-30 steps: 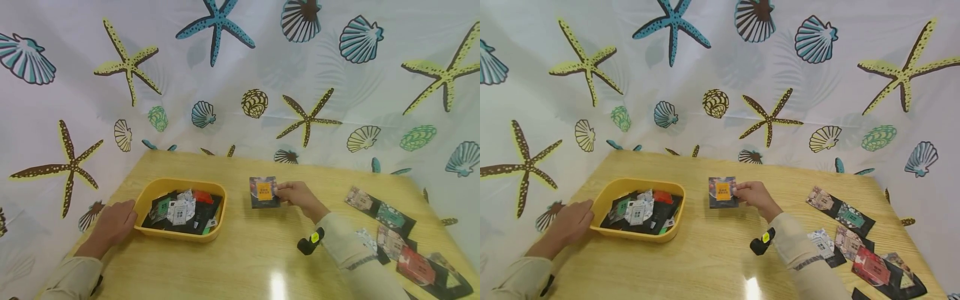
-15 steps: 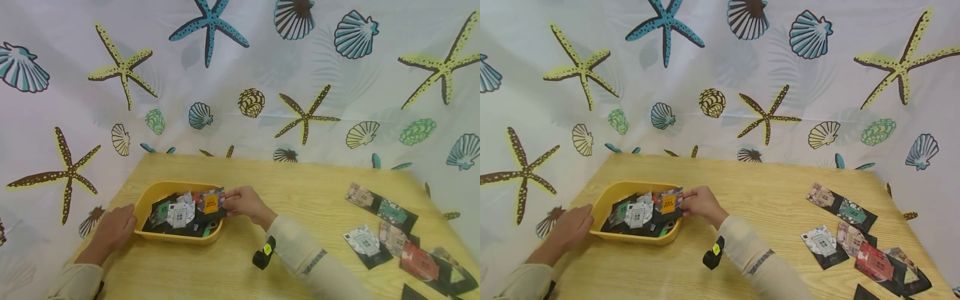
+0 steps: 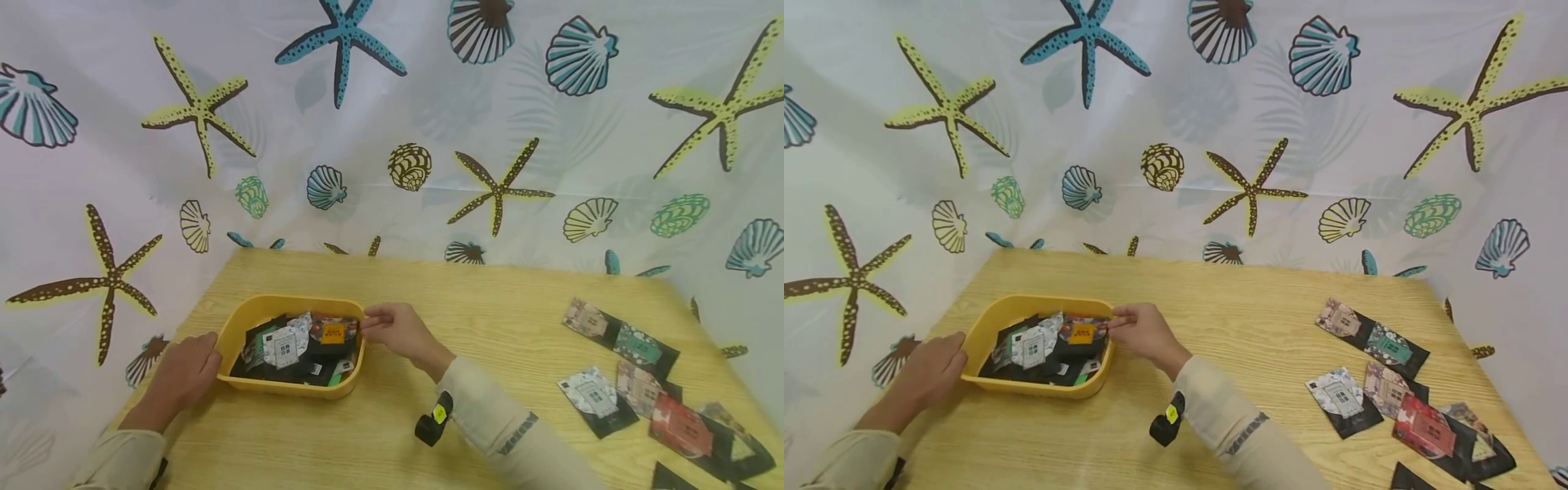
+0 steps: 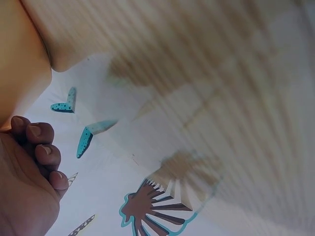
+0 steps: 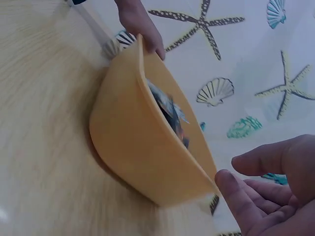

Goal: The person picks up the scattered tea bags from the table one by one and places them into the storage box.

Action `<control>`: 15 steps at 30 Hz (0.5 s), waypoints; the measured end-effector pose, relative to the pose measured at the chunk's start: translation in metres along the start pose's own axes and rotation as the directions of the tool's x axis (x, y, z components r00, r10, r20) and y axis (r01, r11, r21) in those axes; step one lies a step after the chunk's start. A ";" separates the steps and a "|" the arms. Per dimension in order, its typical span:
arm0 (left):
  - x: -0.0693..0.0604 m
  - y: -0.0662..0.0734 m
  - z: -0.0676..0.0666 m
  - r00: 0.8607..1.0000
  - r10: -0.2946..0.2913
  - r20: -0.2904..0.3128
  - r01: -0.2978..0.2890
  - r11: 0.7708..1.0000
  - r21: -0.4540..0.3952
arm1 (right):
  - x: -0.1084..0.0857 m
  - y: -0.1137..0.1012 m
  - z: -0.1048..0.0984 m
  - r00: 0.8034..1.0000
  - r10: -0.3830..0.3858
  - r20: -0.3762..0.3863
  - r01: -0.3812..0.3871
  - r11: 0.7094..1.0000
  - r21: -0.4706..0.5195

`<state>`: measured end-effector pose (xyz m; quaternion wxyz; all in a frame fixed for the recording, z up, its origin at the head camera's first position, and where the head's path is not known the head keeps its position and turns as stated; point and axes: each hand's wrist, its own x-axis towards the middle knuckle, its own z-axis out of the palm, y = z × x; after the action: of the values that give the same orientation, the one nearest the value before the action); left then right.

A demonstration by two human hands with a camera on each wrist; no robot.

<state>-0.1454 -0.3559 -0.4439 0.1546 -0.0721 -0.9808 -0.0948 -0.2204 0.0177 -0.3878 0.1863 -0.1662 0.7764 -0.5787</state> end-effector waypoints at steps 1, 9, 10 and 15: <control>0.000 0.000 0.000 1.000 0.000 0.002 0.000 1.000 0.000 | -0.003 0.001 -0.008 1.000 -0.009 -0.010 0.009 1.000 -0.004; 0.001 0.000 -0.002 1.000 -0.008 0.019 0.008 1.000 0.013 | -0.026 0.018 -0.110 0.975 -0.044 -0.216 0.003 0.982 -0.190; 0.001 0.000 -0.003 0.999 -0.019 0.032 0.019 1.000 0.013 | -0.030 0.022 -0.128 0.966 -0.046 -0.253 -0.014 0.973 -0.230; 0.000 0.001 -0.004 0.996 -0.054 0.076 0.053 0.999 0.014 | -0.062 0.054 -0.213 0.914 -0.004 -0.406 -0.179 0.893 -0.413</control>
<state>-0.1445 -0.3560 -0.4398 0.1149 -0.0487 -0.9881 -0.0904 -0.2709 0.2397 -0.3782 0.0093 -0.0478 0.9153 -0.3999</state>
